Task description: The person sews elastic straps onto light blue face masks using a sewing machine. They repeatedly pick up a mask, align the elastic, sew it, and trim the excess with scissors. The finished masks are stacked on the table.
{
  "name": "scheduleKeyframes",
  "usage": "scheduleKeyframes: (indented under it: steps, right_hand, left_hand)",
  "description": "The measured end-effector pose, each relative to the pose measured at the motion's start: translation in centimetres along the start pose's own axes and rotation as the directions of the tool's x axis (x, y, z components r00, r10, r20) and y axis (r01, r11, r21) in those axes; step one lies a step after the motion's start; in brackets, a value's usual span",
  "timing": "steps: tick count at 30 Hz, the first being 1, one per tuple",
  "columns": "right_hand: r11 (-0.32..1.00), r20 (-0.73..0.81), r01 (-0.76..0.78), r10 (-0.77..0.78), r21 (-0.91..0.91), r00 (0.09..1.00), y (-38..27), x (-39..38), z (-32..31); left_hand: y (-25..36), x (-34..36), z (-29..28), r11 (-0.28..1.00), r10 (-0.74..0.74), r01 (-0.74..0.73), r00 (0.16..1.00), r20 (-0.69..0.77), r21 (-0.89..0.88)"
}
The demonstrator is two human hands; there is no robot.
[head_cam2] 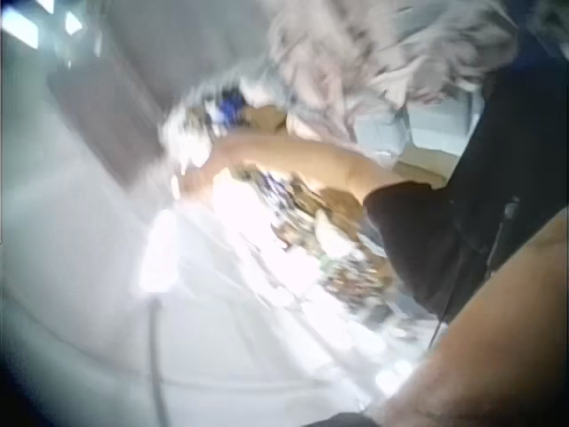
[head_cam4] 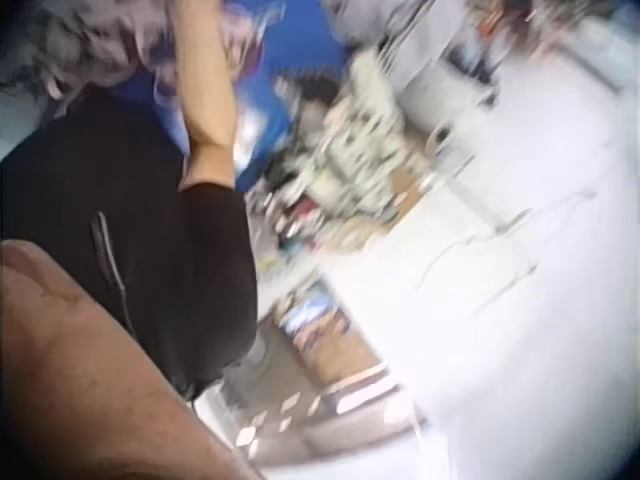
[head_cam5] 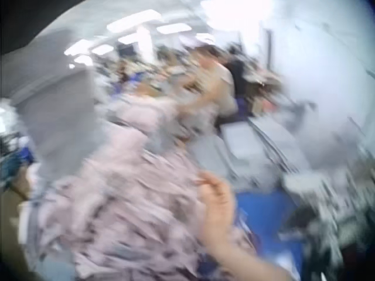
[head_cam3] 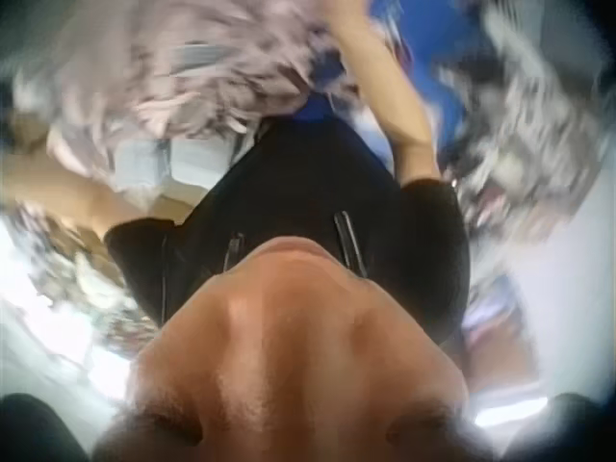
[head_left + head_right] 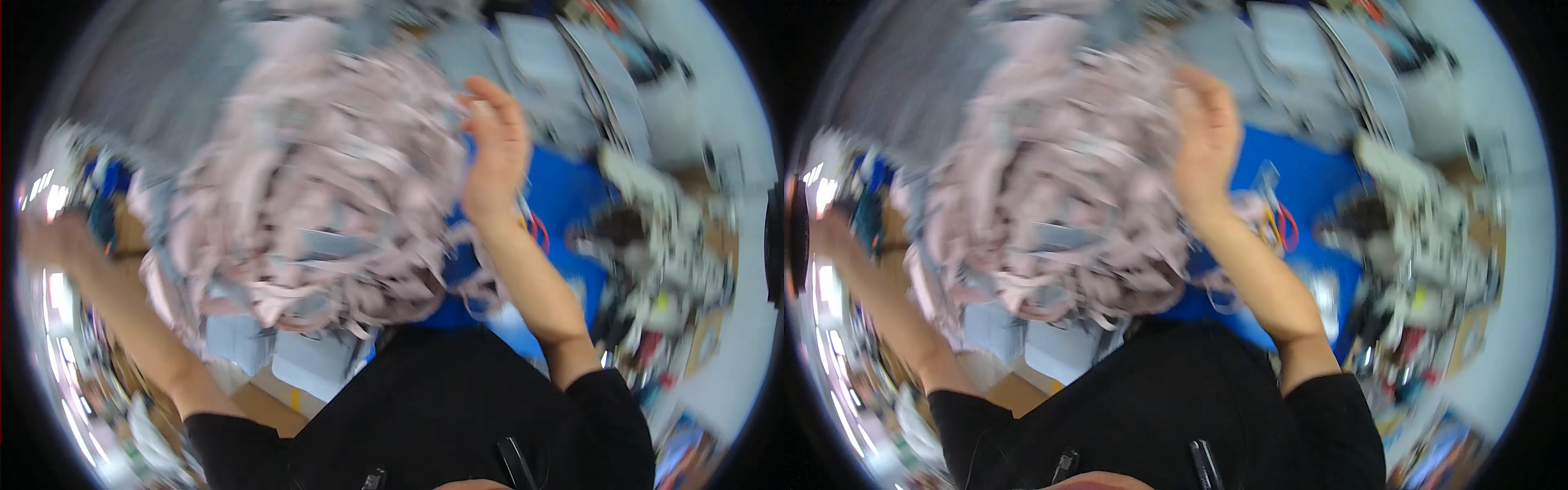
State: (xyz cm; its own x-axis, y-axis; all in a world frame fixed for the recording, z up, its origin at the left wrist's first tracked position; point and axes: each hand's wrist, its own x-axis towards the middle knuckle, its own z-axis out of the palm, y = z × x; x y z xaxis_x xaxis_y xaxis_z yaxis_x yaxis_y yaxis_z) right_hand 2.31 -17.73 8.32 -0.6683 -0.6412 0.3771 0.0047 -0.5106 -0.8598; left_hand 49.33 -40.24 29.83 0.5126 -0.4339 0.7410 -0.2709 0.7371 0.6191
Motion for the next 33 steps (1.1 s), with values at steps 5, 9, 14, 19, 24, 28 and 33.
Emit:
scheduleKeyframes:
  steps: [5, 9, 14, 19, 24, 28, 33]
  right_hand:
    - [0.995, -0.084, -0.086, 0.090, 0.042, 0.992, 4.4, -13.6, -8.7]
    - [0.982, 0.100, 0.085, -0.069, -0.170, 0.993, 4.6, -21.8, -15.7]
    - [0.827, 0.424, 0.251, -0.016, -0.504, 0.905, 2.5, -30.4, -27.7]
    - [0.499, 0.389, 0.337, -0.001, -0.798, 0.921, 2.6, -32.6, -32.9]
    - [0.375, 0.407, 0.370, 0.023, -0.850, 0.913, 6.4, -31.1, -33.7]
    - [0.477, 0.284, 0.103, 0.325, -0.873, 0.902, 5.7, -31.0, -34.0]
    - [0.618, 0.174, -0.150, 0.432, -0.772, 0.885, 4.0, -30.3, -36.2]
  left_hand:
    - [3.6, -22.6, -2.6, 0.974, 0.131, -0.207, 0.851, 0.508, 0.095]
    - [8.8, -39.5, -5.7, 0.972, 0.157, -0.224, 0.418, 0.895, -0.066]
    - [17.1, -51.7, -7.5, 0.941, 0.309, -0.114, -0.096, 0.946, -0.319]
    - [24.8, -54.3, -8.1, 0.848, 0.456, -0.156, -0.270, 0.848, -0.506]
    - [27.7, -56.1, -7.5, 0.770, 0.521, -0.192, -0.360, 0.774, -0.608]
    - [28.8, -56.4, -7.7, 0.746, 0.507, -0.243, -0.396, 0.766, -0.620]
    - [28.9, -56.6, -6.9, 0.750, 0.486, -0.255, -0.413, 0.770, -0.610]
